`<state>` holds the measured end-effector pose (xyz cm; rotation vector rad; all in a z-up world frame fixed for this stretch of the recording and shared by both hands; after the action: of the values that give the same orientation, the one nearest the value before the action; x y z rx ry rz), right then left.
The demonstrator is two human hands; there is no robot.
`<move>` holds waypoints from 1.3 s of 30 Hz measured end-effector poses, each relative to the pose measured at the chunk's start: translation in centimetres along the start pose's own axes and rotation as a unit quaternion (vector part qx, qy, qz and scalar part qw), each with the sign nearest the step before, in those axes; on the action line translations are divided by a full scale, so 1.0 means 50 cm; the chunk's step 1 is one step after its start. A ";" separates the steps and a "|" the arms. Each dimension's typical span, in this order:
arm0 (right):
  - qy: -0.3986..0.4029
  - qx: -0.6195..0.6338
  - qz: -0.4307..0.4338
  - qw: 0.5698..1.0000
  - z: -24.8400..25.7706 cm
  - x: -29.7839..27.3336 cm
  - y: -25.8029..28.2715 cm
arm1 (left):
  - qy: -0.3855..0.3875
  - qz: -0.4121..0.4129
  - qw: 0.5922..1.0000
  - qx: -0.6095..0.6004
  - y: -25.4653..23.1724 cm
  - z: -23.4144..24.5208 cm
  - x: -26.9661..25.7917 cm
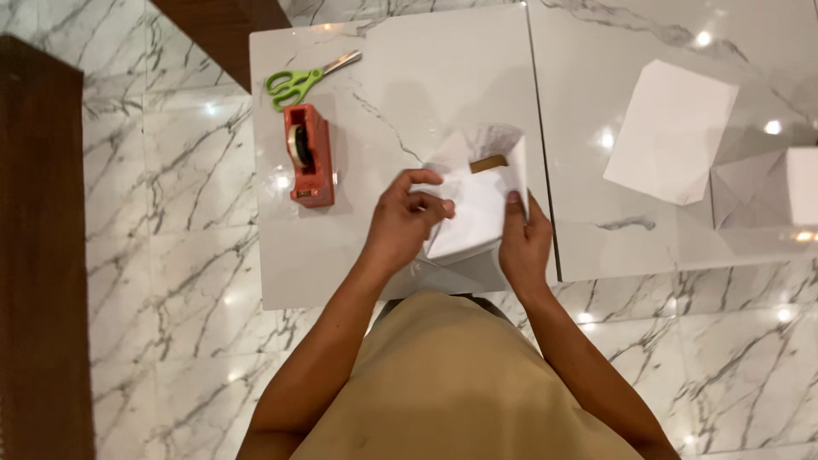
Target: The person wraps a small rectangular box with white paper on a marble table. They fold the paper around the box, secure it with tape from a dispenser, and fold the ends into neat triangular flaps, taping them down to complete the wrap.
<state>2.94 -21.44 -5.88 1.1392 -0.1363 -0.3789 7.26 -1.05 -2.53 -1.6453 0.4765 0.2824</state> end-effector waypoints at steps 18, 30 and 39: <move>-0.006 0.017 0.077 0.997 0.001 -0.009 0.034 | 0.007 -0.135 0.991 0.014 -0.044 -0.020 0.010; 0.014 0.019 0.044 0.999 0.000 -0.021 0.040 | -0.072 -0.016 0.991 0.113 -0.004 0.014 -0.007; 0.016 0.006 0.040 0.999 -0.003 -0.026 0.029 | -0.070 -0.017 0.990 0.118 -0.009 0.019 -0.014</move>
<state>2.12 -20.33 -4.50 1.1473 -0.1552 -0.2880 6.97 0.01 -1.94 -1.3905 0.3607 0.3018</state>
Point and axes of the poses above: each hand's wrist, its own x-axis towards the middle knuckle, its own z-axis out of the back of the hand, y = z × x, the point moved 9 cm from there along x, towards the middle knuckle, and after that the axes turned 13 degrees about -x, right-handed, at the moved point
